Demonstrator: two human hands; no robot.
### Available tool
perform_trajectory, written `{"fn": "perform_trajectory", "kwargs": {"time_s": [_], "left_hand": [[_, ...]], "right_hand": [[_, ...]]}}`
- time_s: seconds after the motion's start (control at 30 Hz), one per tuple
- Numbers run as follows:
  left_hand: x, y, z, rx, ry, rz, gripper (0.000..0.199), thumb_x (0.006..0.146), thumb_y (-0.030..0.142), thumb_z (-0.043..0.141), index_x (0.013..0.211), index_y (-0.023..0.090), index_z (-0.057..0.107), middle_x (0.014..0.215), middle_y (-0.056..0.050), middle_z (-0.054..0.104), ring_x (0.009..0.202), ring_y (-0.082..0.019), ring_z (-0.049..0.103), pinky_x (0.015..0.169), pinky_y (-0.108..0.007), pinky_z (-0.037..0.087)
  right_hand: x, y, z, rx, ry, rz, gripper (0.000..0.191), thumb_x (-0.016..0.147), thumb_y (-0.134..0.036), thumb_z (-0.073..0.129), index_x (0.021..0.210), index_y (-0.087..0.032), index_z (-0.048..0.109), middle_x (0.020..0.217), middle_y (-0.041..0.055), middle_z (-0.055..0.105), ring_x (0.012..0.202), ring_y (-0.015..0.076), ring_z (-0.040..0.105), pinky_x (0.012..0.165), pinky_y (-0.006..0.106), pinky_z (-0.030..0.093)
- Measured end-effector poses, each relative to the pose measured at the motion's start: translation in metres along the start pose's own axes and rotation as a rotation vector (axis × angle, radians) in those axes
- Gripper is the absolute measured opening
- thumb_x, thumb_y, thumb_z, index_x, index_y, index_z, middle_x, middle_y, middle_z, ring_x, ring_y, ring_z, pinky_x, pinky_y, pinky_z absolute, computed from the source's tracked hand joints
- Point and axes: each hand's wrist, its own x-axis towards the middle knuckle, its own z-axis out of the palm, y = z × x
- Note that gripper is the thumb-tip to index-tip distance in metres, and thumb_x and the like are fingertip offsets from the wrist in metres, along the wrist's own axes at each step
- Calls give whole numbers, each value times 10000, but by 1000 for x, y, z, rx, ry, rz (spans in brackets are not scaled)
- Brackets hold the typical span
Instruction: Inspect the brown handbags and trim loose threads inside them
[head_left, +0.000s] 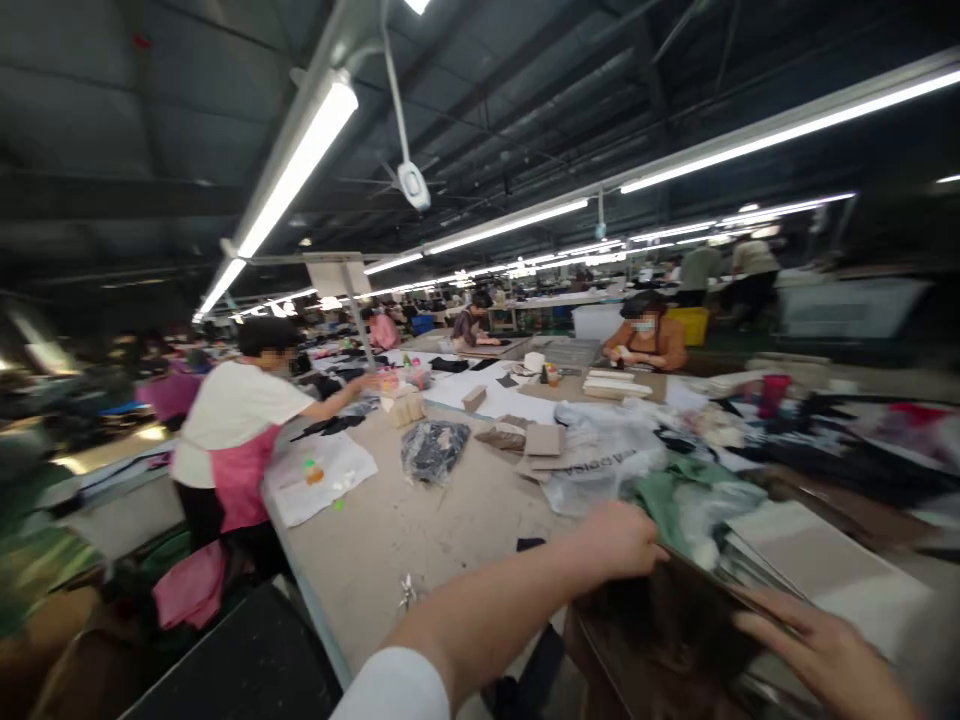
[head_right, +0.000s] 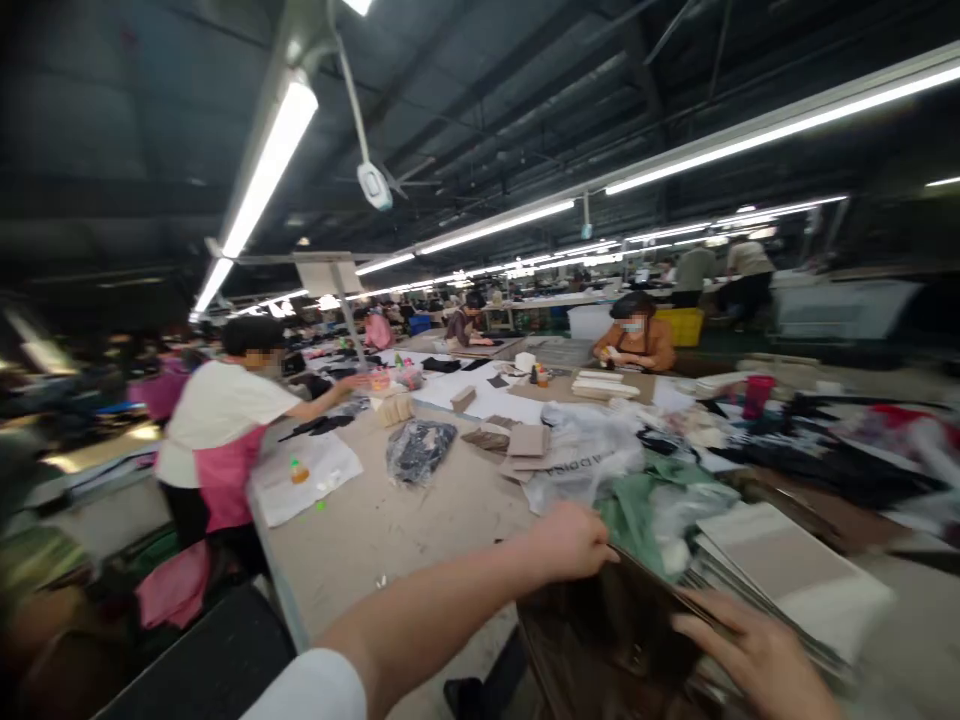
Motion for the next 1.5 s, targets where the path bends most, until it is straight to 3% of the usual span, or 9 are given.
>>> {"fn": "perform_trajectory", "kwargs": {"time_s": [0.1,0.23,0.47,0.83,1.07,1.2,1.3,1.4,1.5], "left_hand": [[-1,0,-3,-31,39,-59,268,783,378,541,756,156,688,810,-88,676,773,-198,610,660,-276,450],[6,-8,-1,-70,40,-76,261,787,373,539,742,161,685,790,-71,660,747,-182,588,674,-269,429],[5,-11,1,-34,60,-66,262,795,370,528,721,170,681,762,-53,652,725,-167,572,643,-258,393],[7,-6,-2,-24,40,-128,256,788,379,538,724,178,683,776,-63,658,728,-184,582,643,-272,395],[9,-7,0,-63,55,-126,239,783,356,547,708,168,673,768,-63,659,747,-182,586,683,-277,414],[8,-11,1,-154,85,-105,207,771,330,569,672,174,663,746,-50,652,773,-180,592,728,-286,437],[0,-16,-2,-317,160,27,105,734,286,618,782,200,656,973,-40,640,935,-169,577,842,-280,434],[-13,-20,-6,-348,205,68,394,649,261,696,1023,223,577,1278,-57,479,1152,-204,468,973,-335,373],[-24,-23,-9,-237,176,-7,514,612,195,712,1082,216,507,1325,-75,415,1209,-234,404,998,-386,339]], "right_hand": [[2,-38,-10,37,-160,41,369,730,-500,587,957,-232,701,984,81,688,916,281,617,827,405,490],[15,-56,-8,-12,-87,42,431,724,-515,608,997,-191,687,969,80,690,866,254,615,802,367,476],[24,-58,3,-124,-95,41,320,791,-480,556,943,-242,707,826,22,703,746,163,608,674,238,435],[23,-59,7,-406,-56,-4,410,871,-474,427,697,-200,678,698,35,655,669,136,562,612,229,363],[28,-66,-3,-393,-203,59,506,724,-640,526,1064,-284,644,845,18,689,738,170,598,615,235,386],[39,-73,3,-528,-219,61,392,813,-564,459,929,-270,692,813,24,692,750,170,601,601,236,374],[44,-72,8,-609,-202,61,365,856,-492,434,780,-249,697,755,16,686,707,156,595,556,236,337],[43,-67,10,-616,-165,26,351,856,-472,451,741,-233,680,736,11,677,687,146,584,550,238,319],[41,-63,10,-605,-153,-9,359,861,-470,448,732,-220,671,739,17,673,687,141,578,565,238,320]]}}
